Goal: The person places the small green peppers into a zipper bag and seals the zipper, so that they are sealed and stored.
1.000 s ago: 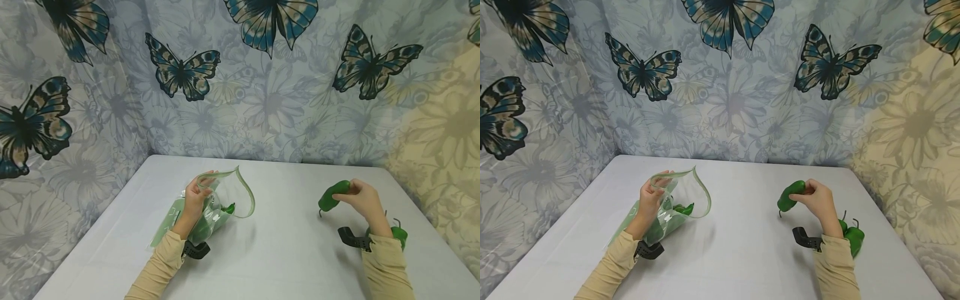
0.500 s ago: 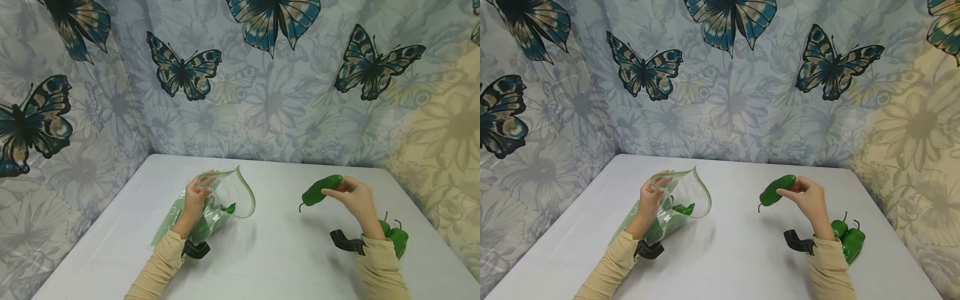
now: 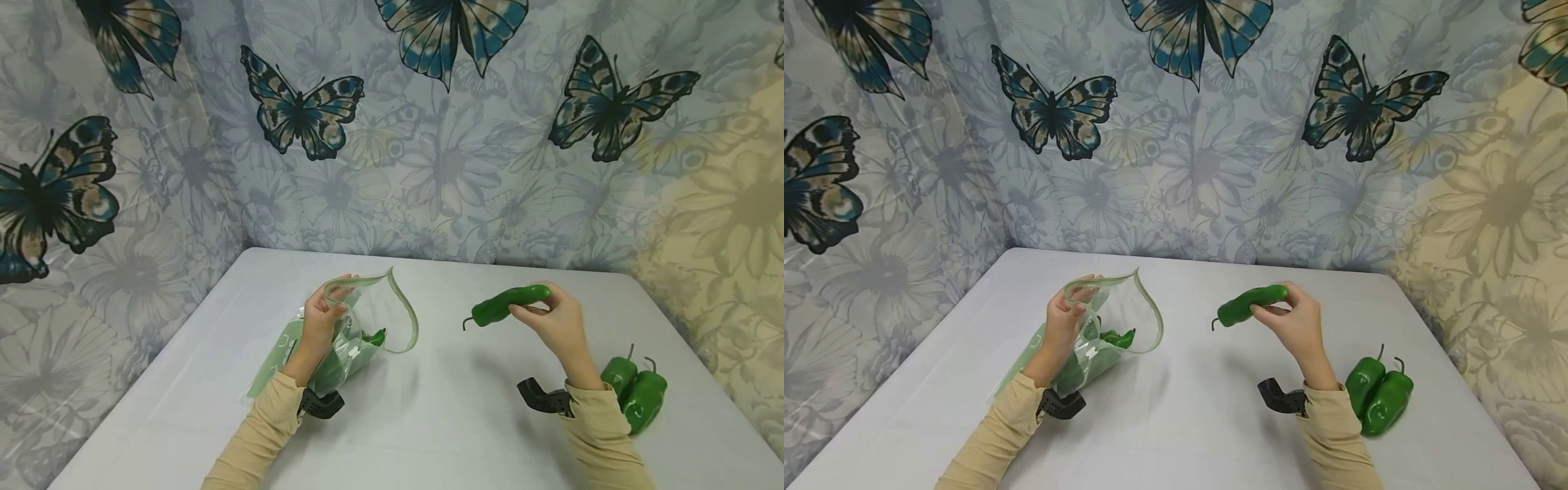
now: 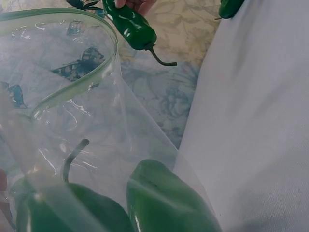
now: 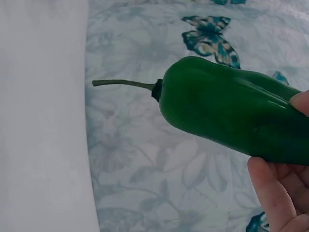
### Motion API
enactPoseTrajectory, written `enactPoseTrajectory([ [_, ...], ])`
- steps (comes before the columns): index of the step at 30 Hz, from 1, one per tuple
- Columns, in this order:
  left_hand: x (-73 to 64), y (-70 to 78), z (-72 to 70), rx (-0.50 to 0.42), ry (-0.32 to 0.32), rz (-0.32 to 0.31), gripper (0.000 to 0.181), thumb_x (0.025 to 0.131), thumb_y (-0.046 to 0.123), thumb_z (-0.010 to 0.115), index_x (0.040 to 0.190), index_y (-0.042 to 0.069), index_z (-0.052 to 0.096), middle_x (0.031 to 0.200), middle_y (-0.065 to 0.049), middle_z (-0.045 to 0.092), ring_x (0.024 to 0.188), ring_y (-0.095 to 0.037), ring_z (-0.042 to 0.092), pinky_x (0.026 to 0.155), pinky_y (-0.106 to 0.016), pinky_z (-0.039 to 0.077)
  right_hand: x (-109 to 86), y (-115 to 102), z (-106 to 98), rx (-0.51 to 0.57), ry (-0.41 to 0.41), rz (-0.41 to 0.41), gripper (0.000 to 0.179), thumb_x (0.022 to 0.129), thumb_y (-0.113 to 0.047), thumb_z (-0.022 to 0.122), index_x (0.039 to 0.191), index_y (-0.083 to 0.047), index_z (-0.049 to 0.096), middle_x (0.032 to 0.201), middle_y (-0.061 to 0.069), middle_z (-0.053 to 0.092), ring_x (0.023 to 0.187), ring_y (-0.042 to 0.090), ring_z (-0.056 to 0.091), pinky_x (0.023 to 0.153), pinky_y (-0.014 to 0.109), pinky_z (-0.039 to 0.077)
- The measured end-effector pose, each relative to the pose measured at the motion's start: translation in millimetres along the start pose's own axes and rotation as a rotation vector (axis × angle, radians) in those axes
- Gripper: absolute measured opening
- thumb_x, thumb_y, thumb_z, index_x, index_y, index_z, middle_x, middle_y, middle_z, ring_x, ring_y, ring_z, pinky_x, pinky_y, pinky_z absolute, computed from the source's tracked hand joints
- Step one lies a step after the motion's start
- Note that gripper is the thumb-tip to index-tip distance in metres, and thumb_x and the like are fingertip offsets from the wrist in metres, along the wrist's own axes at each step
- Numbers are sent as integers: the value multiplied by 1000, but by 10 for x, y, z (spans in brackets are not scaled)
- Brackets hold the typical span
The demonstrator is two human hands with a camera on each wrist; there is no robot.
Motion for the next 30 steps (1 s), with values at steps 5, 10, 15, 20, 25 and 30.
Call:
enactPoseTrajectory([
  [5,15,3,28,7,-11,1,50,71,38,70,112,13,60,111,-3,61,110,-21,50,99,-41,28,2,-65,58,35,0,-8,28,68,19,65,93,15,54,83,-4,53,73,-5,56,64,12,48],
  [10,11,-20,23,-4,-5,-9,50,69,38,71,112,14,61,110,-3,61,109,-19,52,101,-51,20,-14,-77,71,115,19,-40,28,68,20,64,93,15,53,84,-5,54,75,1,57,67,14,48],
  [15,6,-28,15,-11,-4,-8,51,69,38,71,112,13,61,110,-2,61,109,-19,52,100,-51,19,-16,-167,131,183,43,-63,28,67,21,64,92,16,53,84,-2,55,75,3,59,67,16,49],
  [20,5,-20,-4,10,3,-15,51,69,39,71,112,14,61,110,-2,61,109,-19,51,94,-42,27,24,-170,250,193,14,-36,28,70,17,66,94,15,53,86,-2,54,79,2,58,69,18,49],
  [25,7,-24,-20,19,6,-25,51,69,41,71,112,15,61,111,-2,61,110,-20,50,90,-38,28,56,-181,303,214,15,-1,27,72,14,66,96,15,52,88,0,55,82,4,58,70,19,50],
  [30,14,-28,-12,13,-4,-15,50,70,41,71,112,15,61,111,-2,61,110,-19,51,91,-40,27,83,-223,364,255,9,24,29,74,12,66,99,14,53,87,-2,56,82,8,58,71,21,50],
])
Point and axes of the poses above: each hand's wrist, its own x-axis towards the middle knuckle, its own z-axis out of the palm, y = z × x, the point moved 9 cm from there along x, towards the middle knuckle
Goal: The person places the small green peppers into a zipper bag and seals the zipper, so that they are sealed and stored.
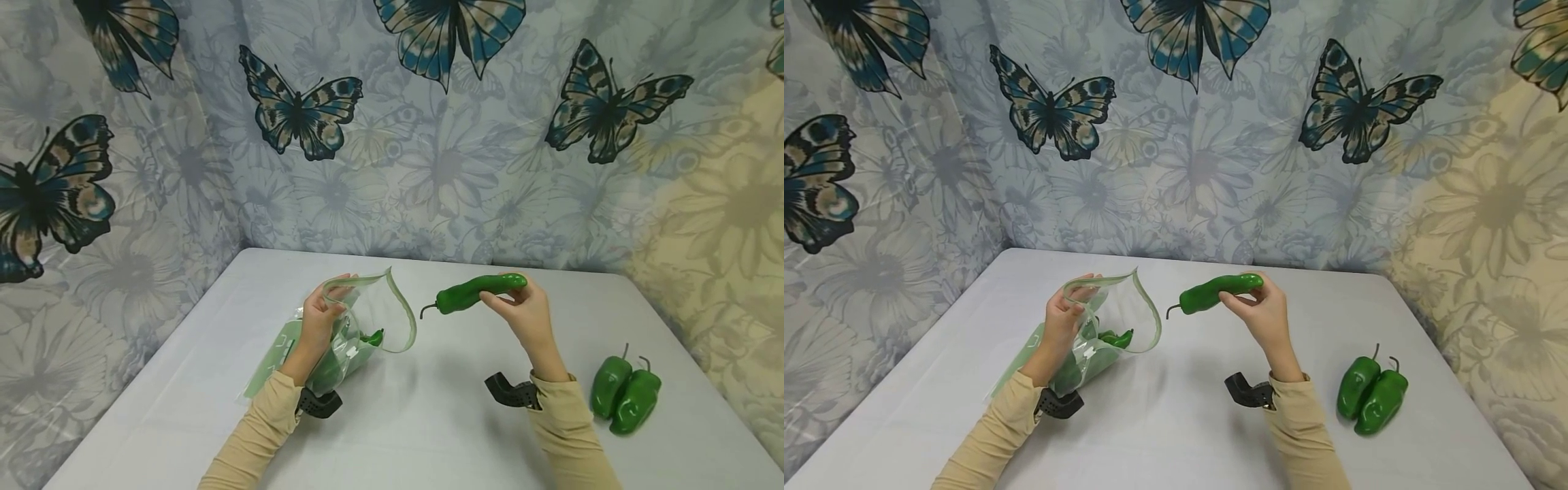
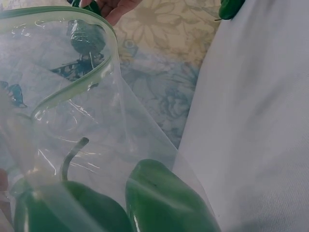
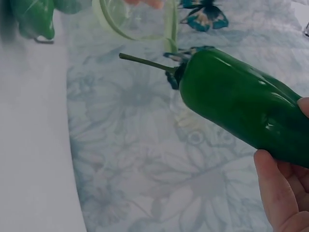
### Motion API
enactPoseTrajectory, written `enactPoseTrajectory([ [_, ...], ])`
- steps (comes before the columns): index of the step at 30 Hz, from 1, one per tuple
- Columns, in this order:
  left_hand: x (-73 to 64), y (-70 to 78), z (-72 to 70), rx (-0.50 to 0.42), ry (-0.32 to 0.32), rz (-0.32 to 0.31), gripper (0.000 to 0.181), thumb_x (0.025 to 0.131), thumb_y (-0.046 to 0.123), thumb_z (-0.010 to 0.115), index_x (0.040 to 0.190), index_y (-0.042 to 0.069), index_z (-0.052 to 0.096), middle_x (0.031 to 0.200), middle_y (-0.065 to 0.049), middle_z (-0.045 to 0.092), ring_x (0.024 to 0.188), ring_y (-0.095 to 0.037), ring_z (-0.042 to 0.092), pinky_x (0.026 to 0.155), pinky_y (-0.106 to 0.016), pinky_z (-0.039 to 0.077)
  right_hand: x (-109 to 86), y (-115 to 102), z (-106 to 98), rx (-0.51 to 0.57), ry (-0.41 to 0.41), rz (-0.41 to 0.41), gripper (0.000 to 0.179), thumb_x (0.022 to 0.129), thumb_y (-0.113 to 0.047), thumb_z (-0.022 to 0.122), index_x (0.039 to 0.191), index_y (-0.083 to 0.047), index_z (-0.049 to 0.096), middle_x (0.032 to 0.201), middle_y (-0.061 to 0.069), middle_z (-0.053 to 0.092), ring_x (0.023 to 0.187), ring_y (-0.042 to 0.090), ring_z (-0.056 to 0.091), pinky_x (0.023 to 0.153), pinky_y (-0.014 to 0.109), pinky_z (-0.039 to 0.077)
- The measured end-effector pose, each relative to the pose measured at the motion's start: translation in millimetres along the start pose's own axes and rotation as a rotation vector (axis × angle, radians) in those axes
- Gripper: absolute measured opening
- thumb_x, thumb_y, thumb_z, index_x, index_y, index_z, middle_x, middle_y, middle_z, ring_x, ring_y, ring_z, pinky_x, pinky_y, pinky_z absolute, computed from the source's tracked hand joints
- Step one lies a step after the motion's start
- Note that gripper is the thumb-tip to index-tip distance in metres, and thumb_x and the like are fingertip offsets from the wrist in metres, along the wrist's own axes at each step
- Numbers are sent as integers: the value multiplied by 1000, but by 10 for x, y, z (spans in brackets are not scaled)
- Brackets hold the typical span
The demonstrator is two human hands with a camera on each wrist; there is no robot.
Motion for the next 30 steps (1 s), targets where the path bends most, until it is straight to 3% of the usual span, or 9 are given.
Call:
enactPoseTrajectory([
  [6,11,28,22,4,-8,25,51,70,41,70,113,14,61,111,-3,61,110,-20,51,99,-48,22,32,1,101,18,-20,29,31,75,9,67,102,13,52,87,-3,56,81,8,58,70,21,50],
  [13,11,5,34,-6,-9,14,50,70,40,71,112,15,61,110,-2,61,109,-20,52,94,-43,25,38,12,164,13,-29,40,31,74,7,68,101,13,53,87,1,56,81,8,58,70,23,51],
  [20,-18,-21,19,-9,0,1,50,70,39,72,111,13,61,109,-3,62,107,-19,53,99,-58,13,65,93,309,-14,-25,82,29,74,4,70,98,9,56,87,8,57,79,8,57,69,23,51],
  [23,-29,-28,22,-5,-3,-3,50,70,39,71,111,14,61,109,-3,62,107,-19,53,100,-53,17,67,89,431,-24,-52,101,28,74,2,70,98,9,56,88,13,58,78,8,57,69,24,51],
  [26,-34,-32,25,-8,-7,-1,49,70,38,71,112,14,61,109,-3,61,108,-20,53,96,-40,29,57,13,507,-33,-65,84,27,75,4,69,98,11,56,89,18,58,77,8,57,68,24,51],
  [30,-34,-36,20,-19,-9,6,51,70,38,71,113,12,60,110,-4,61,108,-21,52,91,-31,33,56,-5,460,-9,-29,91,26,74,7,69,97,10,56,88,18,58,77,8,57,68,23,51],
])
Point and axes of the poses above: each hand's wrist, its own x-axis towards the middle knuckle, its own z-axis out of the palm, y = z × x, the point moved 9 cm from there along x, towards the middle knuckle
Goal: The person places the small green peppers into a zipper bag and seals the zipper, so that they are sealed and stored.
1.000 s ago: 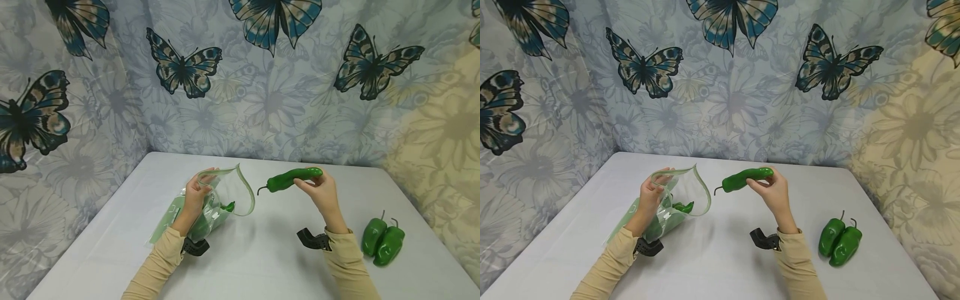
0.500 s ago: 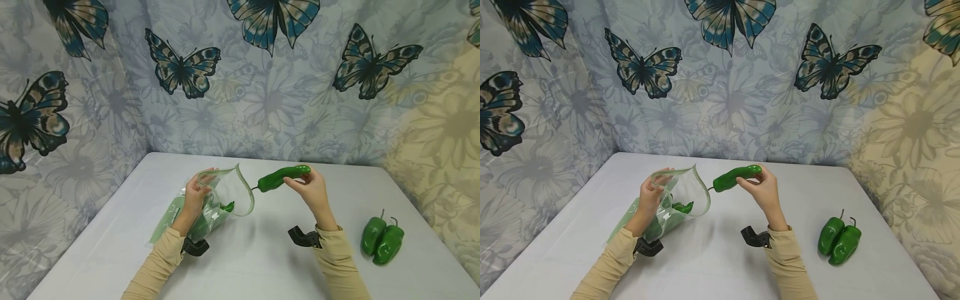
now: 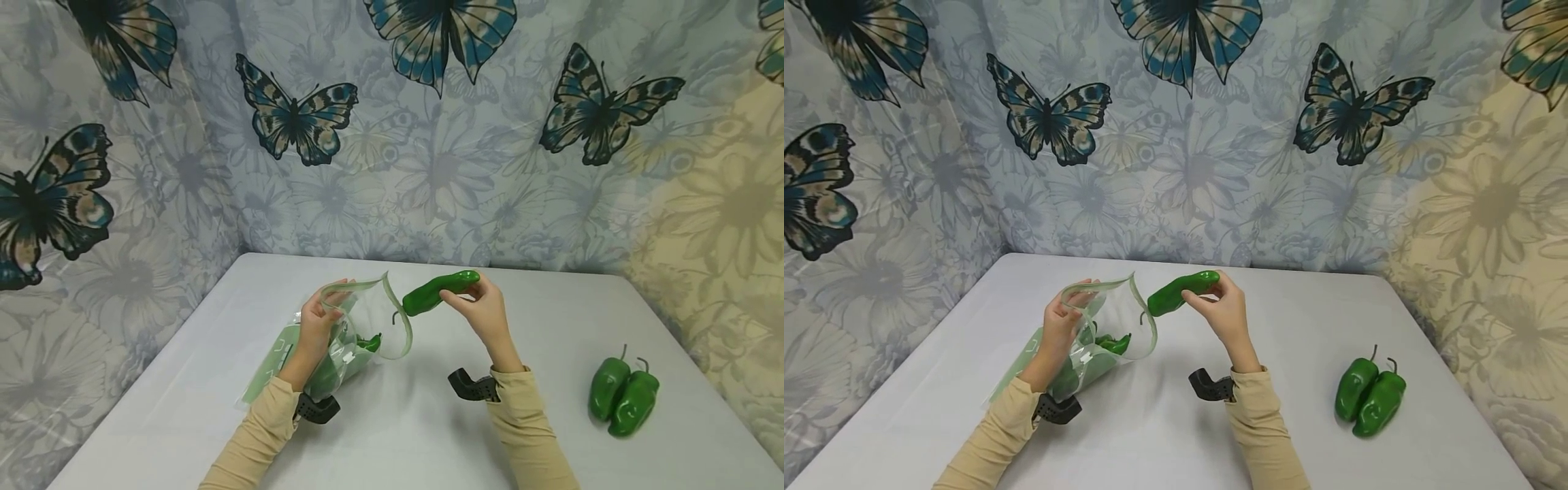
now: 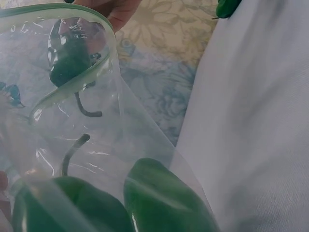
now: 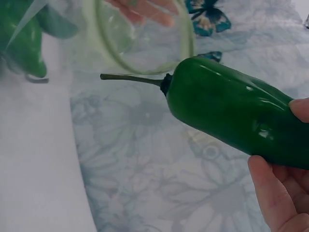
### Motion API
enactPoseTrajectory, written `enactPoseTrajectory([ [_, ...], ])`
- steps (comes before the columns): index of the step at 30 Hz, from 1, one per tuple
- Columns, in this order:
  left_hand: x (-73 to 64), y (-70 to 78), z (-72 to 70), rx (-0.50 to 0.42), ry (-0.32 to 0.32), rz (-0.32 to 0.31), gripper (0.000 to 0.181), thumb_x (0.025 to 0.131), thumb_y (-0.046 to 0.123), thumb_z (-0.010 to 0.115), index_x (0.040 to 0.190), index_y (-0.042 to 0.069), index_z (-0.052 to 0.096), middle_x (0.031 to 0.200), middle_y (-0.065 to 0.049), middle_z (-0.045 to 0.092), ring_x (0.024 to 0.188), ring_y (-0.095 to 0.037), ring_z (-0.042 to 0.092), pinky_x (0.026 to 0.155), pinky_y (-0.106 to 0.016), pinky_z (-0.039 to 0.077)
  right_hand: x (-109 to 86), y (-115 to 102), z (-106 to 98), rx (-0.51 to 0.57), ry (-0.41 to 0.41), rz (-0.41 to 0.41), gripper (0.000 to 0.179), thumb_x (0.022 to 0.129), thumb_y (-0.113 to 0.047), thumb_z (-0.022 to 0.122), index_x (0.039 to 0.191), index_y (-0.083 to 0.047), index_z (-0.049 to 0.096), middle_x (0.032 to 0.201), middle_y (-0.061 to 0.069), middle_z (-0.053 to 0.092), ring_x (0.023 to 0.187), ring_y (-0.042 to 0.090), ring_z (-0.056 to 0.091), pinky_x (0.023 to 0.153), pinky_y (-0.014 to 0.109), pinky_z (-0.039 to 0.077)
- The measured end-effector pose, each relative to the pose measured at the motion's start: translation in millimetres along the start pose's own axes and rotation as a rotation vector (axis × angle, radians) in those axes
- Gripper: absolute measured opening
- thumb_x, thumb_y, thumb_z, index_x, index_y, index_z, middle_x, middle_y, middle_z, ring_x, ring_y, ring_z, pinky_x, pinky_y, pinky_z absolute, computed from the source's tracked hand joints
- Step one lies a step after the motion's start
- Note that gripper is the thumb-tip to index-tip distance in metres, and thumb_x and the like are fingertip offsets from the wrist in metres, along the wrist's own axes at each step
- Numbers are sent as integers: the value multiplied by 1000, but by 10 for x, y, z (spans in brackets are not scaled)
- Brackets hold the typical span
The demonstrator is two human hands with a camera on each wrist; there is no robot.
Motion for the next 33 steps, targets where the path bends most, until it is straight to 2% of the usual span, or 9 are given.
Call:
enactPoseTrajectory([
  [3,-4,-5,8,5,-2,-1,51,71,38,71,113,12,60,110,-4,61,109,-21,52,95,-34,30,12,17,-83,33,30,-4,27,74,7,69,97,9,55,88,14,57,77,8,57,70,23,51],
  [12,-22,-11,14,44,-4,-11,52,71,40,70,115,13,59,111,-4,61,109,-22,51,100,-42,26,-13,-148,-161,121,76,-145,27,72,14,67,95,12,53,87,6,54,81,13,57,72,26,51],
  [18,-18,-18,28,58,-9,-18,53,72,42,70,115,12,59,111,-4,60,109,-22,51,99,-55,19,-32,-171,-215,228,121,-159,28,70,20,63,93,11,52,88,8,52,83,17,57,71,28,51],
  [24,-15,-18,23,57,1,-26,53,71,42,71,114,14,59,111,-3,61,109,-22,51,99,-56,18,-84,-251,-222,341,163,-241,27,72,19,61,94,6,54,90,11,51,83,18,56,73,27,51],
  [27,-10,-12,28,48,0,-25,52,71,41,71,114,14,59,110,-3,61,109,-21,51,99,-55,18,-106,-272,-156,353,139,-282,27,73,19,61,96,8,53,92,11,52,84,18,56,74,27,50],
  [33,-5,-10,19,39,1,-21,51,71,39,71,113,13,59,110,-3,61,108,-21,52,100,-51,21,-118,-217,173,215,-5,-264,32,72,18,64,100,14,49,92,15,52,85,14,58,74,30,51],
])
Point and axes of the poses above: each hand's wrist, its own x-axis towards the middle knuckle, its own z-axis out of the palm, y = z × x, the point moved 9 cm from there along x, towards the middle knuckle
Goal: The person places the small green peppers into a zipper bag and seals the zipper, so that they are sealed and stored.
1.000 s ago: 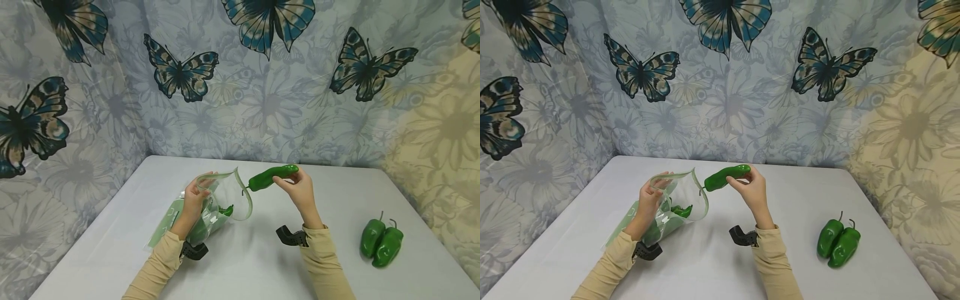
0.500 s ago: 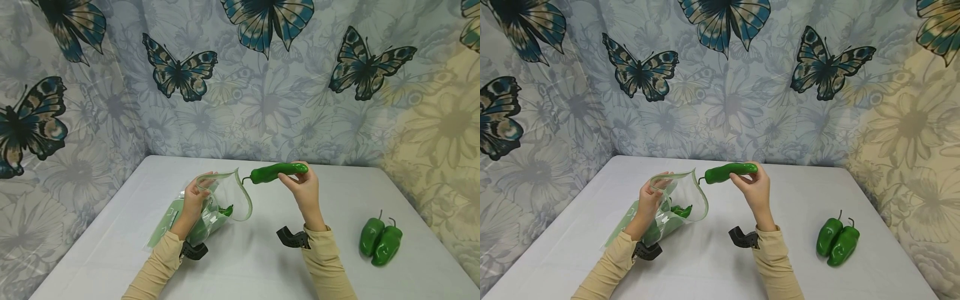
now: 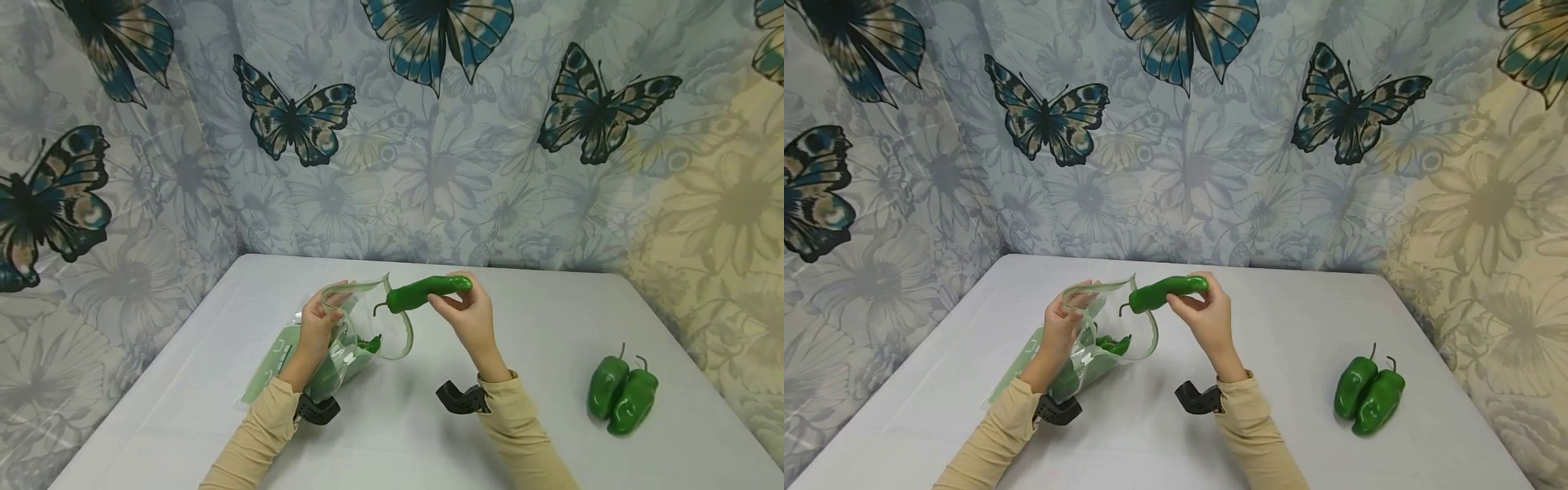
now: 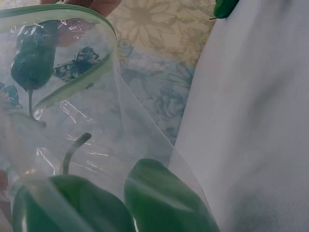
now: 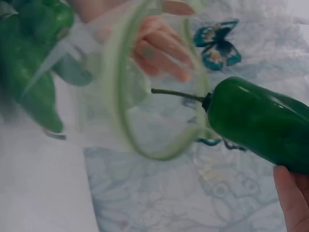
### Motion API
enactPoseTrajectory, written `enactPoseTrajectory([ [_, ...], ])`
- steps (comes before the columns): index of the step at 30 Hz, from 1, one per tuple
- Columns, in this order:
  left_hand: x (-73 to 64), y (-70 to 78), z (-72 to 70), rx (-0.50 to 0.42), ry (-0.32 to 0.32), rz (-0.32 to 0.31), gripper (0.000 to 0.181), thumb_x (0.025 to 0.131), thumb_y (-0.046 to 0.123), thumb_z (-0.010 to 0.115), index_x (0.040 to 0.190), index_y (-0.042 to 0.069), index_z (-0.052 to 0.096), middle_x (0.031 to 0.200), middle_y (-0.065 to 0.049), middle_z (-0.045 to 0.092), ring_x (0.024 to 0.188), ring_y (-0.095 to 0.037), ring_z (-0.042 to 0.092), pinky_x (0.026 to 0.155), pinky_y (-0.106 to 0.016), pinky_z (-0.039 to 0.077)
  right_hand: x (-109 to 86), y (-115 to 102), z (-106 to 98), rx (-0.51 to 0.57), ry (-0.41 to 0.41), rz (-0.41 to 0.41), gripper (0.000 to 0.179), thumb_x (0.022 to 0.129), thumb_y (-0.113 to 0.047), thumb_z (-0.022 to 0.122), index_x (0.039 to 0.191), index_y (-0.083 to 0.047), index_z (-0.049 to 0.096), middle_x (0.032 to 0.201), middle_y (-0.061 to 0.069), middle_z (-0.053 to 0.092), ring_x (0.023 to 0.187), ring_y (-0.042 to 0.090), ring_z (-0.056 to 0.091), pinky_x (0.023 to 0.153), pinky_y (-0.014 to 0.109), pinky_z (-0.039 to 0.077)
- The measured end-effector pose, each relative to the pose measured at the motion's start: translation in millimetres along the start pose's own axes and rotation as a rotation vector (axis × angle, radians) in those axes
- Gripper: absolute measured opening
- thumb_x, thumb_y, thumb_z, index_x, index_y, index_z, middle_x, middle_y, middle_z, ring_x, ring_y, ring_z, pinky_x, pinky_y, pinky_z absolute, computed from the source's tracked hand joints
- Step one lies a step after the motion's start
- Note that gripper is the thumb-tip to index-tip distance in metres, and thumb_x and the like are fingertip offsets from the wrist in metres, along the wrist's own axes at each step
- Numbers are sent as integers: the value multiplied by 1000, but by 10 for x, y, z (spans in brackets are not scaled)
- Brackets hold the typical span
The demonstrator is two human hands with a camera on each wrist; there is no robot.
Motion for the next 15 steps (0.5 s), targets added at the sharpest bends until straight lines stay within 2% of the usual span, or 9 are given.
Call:
enactPoseTrajectory([
  [6,-3,-4,-15,0,7,4,52,71,40,71,113,12,59,109,-4,61,108,-21,52,99,-55,18,-79,-11,265,-96,-65,35,41,71,13,68,107,10,48,88,20,58,80,27,62,72,33,52],
  [10,-6,1,-6,1,1,4,51,71,41,70,113,13,60,109,-3,62,108,-20,52,99,-58,14,-133,-10,373,-104,-76,40,43,71,13,68,108,9,46,94,22,57,77,35,61,69,34,53],
  [15,-4,17,8,-17,-16,19,49,74,36,70,115,11,59,111,-4,61,109,-21,52,100,-57,11,-165,-42,436,-98,-49,-35,43,69,16,68,106,12,46,92,24,55,73,37,62,66,37,53],
])
Point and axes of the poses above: each hand's wrist, its own x-axis towards the middle knuckle, its own z-axis out of the palm, y = z × x, the point moved 9 cm from there along x, towards the middle knuckle
